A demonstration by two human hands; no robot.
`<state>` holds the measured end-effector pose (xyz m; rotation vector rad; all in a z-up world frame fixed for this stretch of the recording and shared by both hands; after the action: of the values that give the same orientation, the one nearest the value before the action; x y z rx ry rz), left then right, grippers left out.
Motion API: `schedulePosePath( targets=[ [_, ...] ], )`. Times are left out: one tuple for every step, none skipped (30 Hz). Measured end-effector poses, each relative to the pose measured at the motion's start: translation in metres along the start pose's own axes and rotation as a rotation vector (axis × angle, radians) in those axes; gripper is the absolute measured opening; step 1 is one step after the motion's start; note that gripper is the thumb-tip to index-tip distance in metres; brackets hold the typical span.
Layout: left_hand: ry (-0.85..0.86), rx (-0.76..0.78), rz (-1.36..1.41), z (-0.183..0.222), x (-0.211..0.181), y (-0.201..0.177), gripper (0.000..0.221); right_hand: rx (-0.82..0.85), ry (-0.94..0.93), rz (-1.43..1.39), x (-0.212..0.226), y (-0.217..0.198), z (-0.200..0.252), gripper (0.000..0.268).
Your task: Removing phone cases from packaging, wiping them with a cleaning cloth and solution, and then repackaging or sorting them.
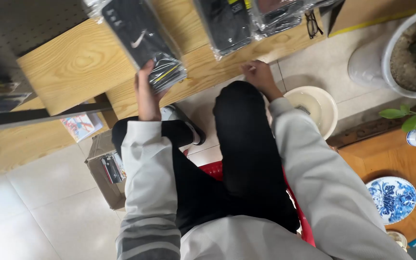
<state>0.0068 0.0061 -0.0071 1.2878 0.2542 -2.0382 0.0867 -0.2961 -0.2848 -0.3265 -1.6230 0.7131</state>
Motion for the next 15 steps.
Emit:
schedulePosePath(
  targets=[
    [-0.009, 0.006, -0.008, -0.002, 0.002, 0.002, 0.09, -0.004, 0.013, 0.0, 0.001, -0.003, -0.003, 0.016],
    [0.005, 0.015, -0.007, -0.004, 0.003, 0.003, 0.08, -0.054, 0.001, -0.051, 0.004, -0.006, -0.005, 0.017],
    [0.019, 0.025, -0.007, -0.006, 0.004, 0.004, 0.071, -0.105, -0.012, -0.102, 0.007, -0.008, -0.006, 0.024],
    [0.01, 0.032, -0.014, -0.008, 0.005, 0.007, 0.071, -0.11, 0.001, -0.101, 0.009, -0.015, 0.003, 0.024],
    [-0.003, 0.01, 0.01, -0.01, 0.005, 0.008, 0.067, -0.146, 0.046, -0.092, 0.012, -0.023, 0.012, 0.023],
    [-0.018, -0.015, 0.037, -0.011, 0.007, 0.009, 0.062, -0.176, 0.092, -0.082, 0.015, -0.03, 0.022, 0.023],
    [-0.029, -0.013, 0.031, -0.008, 0.005, 0.012, 0.062, -0.176, 0.103, -0.08, -0.007, -0.032, 0.038, 0.023],
    [-0.03, -0.014, 0.03, -0.006, 0.001, 0.013, 0.06, -0.172, 0.146, -0.126, -0.028, -0.031, 0.052, 0.022],
    [-0.03, -0.015, 0.029, -0.003, -0.003, 0.014, 0.057, -0.168, 0.189, -0.171, -0.048, -0.03, 0.067, 0.021],
    [-0.041, -0.012, 0.022, -0.003, -0.004, 0.016, 0.057, -0.17, 0.202, -0.169, -0.056, -0.04, 0.09, 0.021],
    [-0.045, -0.012, 0.03, -0.002, -0.004, 0.019, 0.057, -0.251, 0.328, -0.077, -0.063, -0.05, 0.113, 0.016],
    [-0.044, -0.013, 0.039, -0.002, -0.007, 0.021, 0.057, -0.33, 0.449, 0.015, -0.07, -0.059, 0.133, 0.015],
    [-0.048, -0.01, 0.032, -0.002, -0.006, 0.021, 0.057, -0.333, 0.457, 0.014, -0.091, -0.058, 0.156, 0.015],
    [-0.051, -0.019, 0.033, -0.002, -0.005, 0.022, 0.058, -0.345, 0.591, 0.12, -0.112, -0.058, 0.181, 0.013],
    [-0.053, -0.029, 0.034, -0.003, -0.003, 0.023, 0.06, -0.356, 0.725, 0.227, -0.133, -0.058, 0.206, 0.013]
  ],
)
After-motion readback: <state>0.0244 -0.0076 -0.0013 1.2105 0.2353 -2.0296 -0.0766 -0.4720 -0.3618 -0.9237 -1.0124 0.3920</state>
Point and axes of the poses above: each hand's wrist, its own z-axis away from the middle knuckle, its own y-axis out of the palm, x = y × z, the point moved 1 cm from there along -z, towards the middle knuckle, and after that the axes turned 9 degrees about z, right-handed, at the moved point
